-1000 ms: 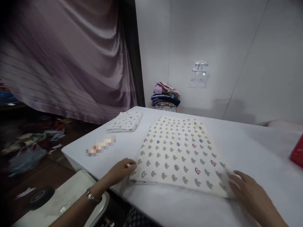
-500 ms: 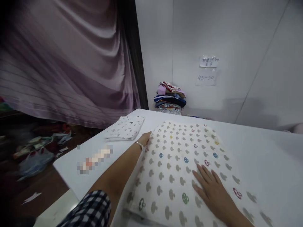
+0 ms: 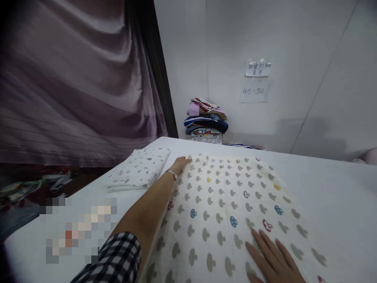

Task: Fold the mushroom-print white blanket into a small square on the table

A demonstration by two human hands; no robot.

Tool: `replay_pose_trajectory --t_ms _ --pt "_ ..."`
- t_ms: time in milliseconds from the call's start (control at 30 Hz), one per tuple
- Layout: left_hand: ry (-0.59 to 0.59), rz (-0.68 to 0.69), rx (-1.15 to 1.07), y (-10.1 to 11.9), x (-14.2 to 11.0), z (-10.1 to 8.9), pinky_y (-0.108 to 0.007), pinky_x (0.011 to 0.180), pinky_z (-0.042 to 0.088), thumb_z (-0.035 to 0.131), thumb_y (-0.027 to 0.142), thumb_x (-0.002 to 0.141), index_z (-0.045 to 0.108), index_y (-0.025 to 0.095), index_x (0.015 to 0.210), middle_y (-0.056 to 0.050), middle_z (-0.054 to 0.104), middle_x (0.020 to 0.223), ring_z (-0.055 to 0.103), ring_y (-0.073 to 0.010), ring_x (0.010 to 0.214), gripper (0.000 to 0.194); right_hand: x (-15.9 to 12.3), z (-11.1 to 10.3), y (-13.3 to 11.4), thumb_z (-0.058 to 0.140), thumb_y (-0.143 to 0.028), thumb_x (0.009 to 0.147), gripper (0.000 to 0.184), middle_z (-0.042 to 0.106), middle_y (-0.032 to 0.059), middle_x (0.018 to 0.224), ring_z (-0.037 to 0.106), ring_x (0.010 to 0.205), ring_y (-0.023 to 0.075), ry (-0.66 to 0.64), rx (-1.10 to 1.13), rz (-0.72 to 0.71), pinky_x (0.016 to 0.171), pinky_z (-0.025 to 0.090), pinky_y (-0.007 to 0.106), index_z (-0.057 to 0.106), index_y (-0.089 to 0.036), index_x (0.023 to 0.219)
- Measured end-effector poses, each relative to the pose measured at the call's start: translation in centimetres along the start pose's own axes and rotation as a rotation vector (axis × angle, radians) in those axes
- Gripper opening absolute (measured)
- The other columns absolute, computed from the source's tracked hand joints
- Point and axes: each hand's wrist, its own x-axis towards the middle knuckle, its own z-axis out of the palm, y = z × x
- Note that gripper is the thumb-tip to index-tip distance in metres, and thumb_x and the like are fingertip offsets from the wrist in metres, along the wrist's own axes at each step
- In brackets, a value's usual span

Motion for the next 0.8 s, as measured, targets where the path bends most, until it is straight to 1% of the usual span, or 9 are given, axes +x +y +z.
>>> replay_pose_trajectory --t_ms 100,233,333,400,500,567,633,733,800 --pt "0.085 0.099 0.068 -0.6 0.8 -0.1 -0.025 0.077 0.047 0.069 0.031 0.074 0.064 0.015 0.099 -0.003 0.068 0.095 0.061 -0.0181 0.093 0.030 0.1 0.2 0.0 0.056 -0.063 0.059 0.076 0.049 -0.0193 0.122 0.053 0.107 0.0326 0.048 -0.019 -0.003 0.080 0.052 0.047 0.019 -0.066 0.125" --pt "0.169 0.090 0.208 -1.6 1.8 -0.7 -0.035 0.083 0.049 0.061 0.031 0.084 0.059 0.013 0.107 -0.008 0.062 0.107 0.059 -0.0185 0.096 0.029 0.2 0.2 0.0 0.057 -0.063 0.058 0.078 0.049 -0.0176 0.123 0.053 0.108 0.0329 0.046 -0.027 -0.011 0.079 0.053 0.046 0.020 -0.064 0.126" --pt "0.182 0.090 0.314 -1.3 2.4 -0.8 -0.041 0.083 0.051 0.054 0.036 0.089 0.054 0.016 0.117 -0.008 0.057 0.116 0.058 -0.0192 0.098 0.035 0.3 0.1 0.1 0.057 -0.063 0.059 0.078 0.047 -0.0172 0.123 0.053 0.107 0.0322 0.034 -0.021 -0.025 0.078 0.053 0.045 0.019 -0.064 0.127" --pt "0.188 0.119 0.399 -0.7 2.4 -0.6 -0.040 0.088 0.048 0.057 0.034 0.087 0.053 0.015 0.119 -0.011 0.057 0.118 0.057 -0.0219 0.104 0.038 0.3 0.0 0.1 0.055 -0.063 0.061 0.078 0.045 -0.0155 0.125 0.053 0.108 0.0318 0.025 -0.022 -0.040 0.078 0.053 0.046 0.017 -0.063 0.129" --pt "0.198 0.213 0.546 0.3 1.2 0.1 -0.042 0.099 0.037 0.060 0.023 0.082 0.053 0.013 0.121 -0.018 0.054 0.125 0.048 -0.0290 0.118 0.041 0.1 -0.5 -0.1 0.053 -0.062 0.069 0.076 0.039 -0.0119 0.132 0.049 0.114 0.0318 -0.001 -0.042 -0.064 0.082 0.053 0.048 0.014 -0.058 0.134" --pt "0.178 0.304 0.635 0.5 -0.1 1.0 -0.043 0.105 0.029 0.058 0.018 0.081 0.052 0.013 0.123 -0.019 0.047 0.134 0.039 -0.0314 0.127 0.043 0.0 -1.1 -0.6 0.052 -0.057 0.077 0.071 0.033 -0.0098 0.139 0.043 0.121 0.0314 -0.040 -0.058 -0.049 0.091 0.049 0.049 0.016 -0.054 0.138" --pt "0.119 0.422 0.696 0.2 -1.4 2.0 -0.042 0.109 0.022 0.056 0.020 0.082 0.050 0.017 0.125 -0.015 0.039 0.143 0.030 -0.0291 0.134 0.044 -0.1 -1.7 -1.4 0.050 -0.050 0.084 0.064 0.028 -0.0069 0.144 0.036 0.127 0.0312 -0.079 -0.038 -0.030 0.101 0.041 0.051 0.021 -0.048 0.141" --pt "0.003 0.590 0.889 -1.2 -2.8 3.1 -0.042 0.113 0.015 0.052 0.036 0.085 0.046 0.021 0.131 -0.009 0.030 0.150 0.021 -0.0259 0.139 0.049 -0.2 -2.7 -2.5 0.047 -0.043 0.091 0.055 0.023 -0.0030 0.148 0.027 0.134 0.0302 -0.144 0.062 0.008 0.109 0.027 0.053 0.028 -0.041 0.142" --pt "-0.047 0.572 1.062 -2.3 -3.1 3.4 -0.045 0.112 0.014 0.044 0.046 0.088 0.041 0.019 0.136 -0.010 0.029 0.151 0.020 -0.0267 0.139 0.055 0.0 -3.7 -2.9 0.046 -0.045 0.091 0.053 0.021 -0.0010 0.150 0.021 0.137 0.0302 -0.218 0.154 0.063 0.110 0.019 0.056 0.032 -0.038 0.142"
